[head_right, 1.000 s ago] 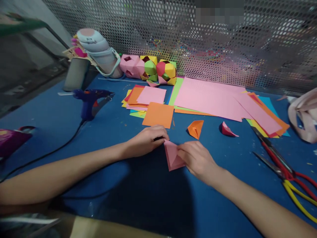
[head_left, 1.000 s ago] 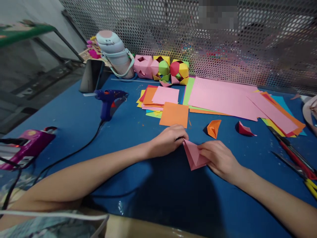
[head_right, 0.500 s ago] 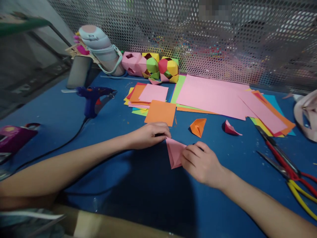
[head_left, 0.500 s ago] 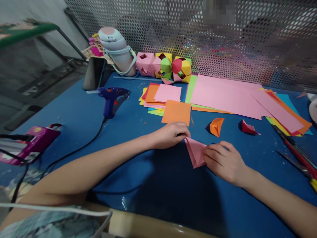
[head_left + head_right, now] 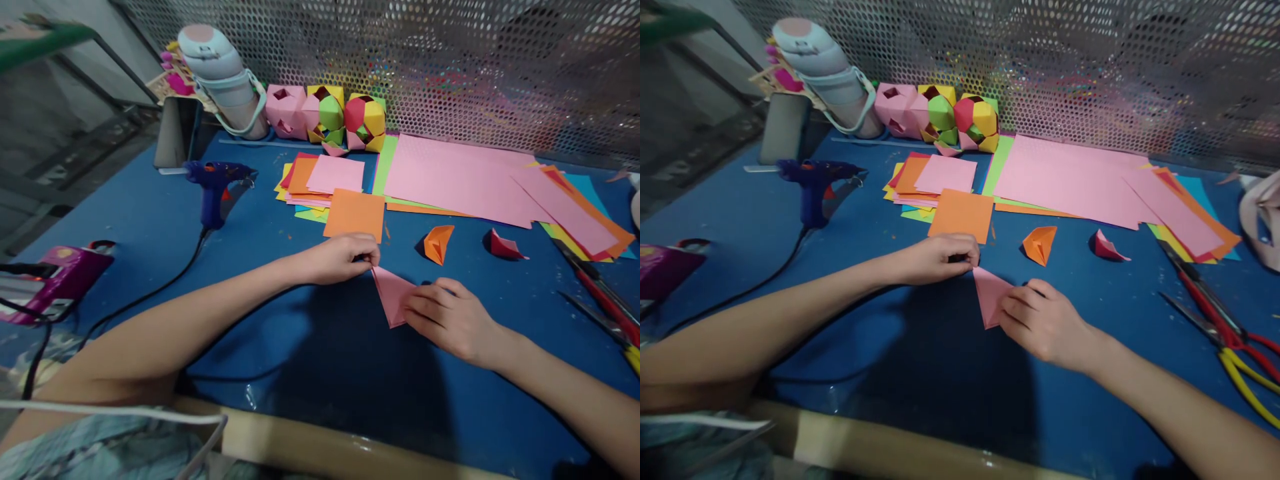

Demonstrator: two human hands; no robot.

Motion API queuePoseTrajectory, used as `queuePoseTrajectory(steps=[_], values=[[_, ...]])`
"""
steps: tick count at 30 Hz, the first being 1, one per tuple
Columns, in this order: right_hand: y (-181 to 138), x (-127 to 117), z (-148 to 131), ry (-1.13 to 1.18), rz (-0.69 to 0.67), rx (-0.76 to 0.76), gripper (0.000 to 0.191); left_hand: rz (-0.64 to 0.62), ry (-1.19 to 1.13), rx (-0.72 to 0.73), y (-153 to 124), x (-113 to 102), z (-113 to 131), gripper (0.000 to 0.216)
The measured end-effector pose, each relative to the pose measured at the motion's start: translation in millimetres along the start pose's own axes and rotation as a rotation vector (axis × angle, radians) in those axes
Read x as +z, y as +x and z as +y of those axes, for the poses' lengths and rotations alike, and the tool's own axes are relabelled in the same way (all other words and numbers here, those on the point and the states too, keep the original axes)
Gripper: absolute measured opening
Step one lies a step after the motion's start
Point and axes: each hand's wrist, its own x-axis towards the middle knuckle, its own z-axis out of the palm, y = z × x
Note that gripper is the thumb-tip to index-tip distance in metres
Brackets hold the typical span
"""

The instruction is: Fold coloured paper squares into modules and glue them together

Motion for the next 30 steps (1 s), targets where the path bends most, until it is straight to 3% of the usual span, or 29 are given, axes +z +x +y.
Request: queuePoseTrajectory(steps=[30], values=[[3.0, -4.9, -3.1, 0.004, -0.083, -0.090, 0.038, -0.045, -0.029, 0.040, 0.3, -3.9, -4.6, 0.016]])
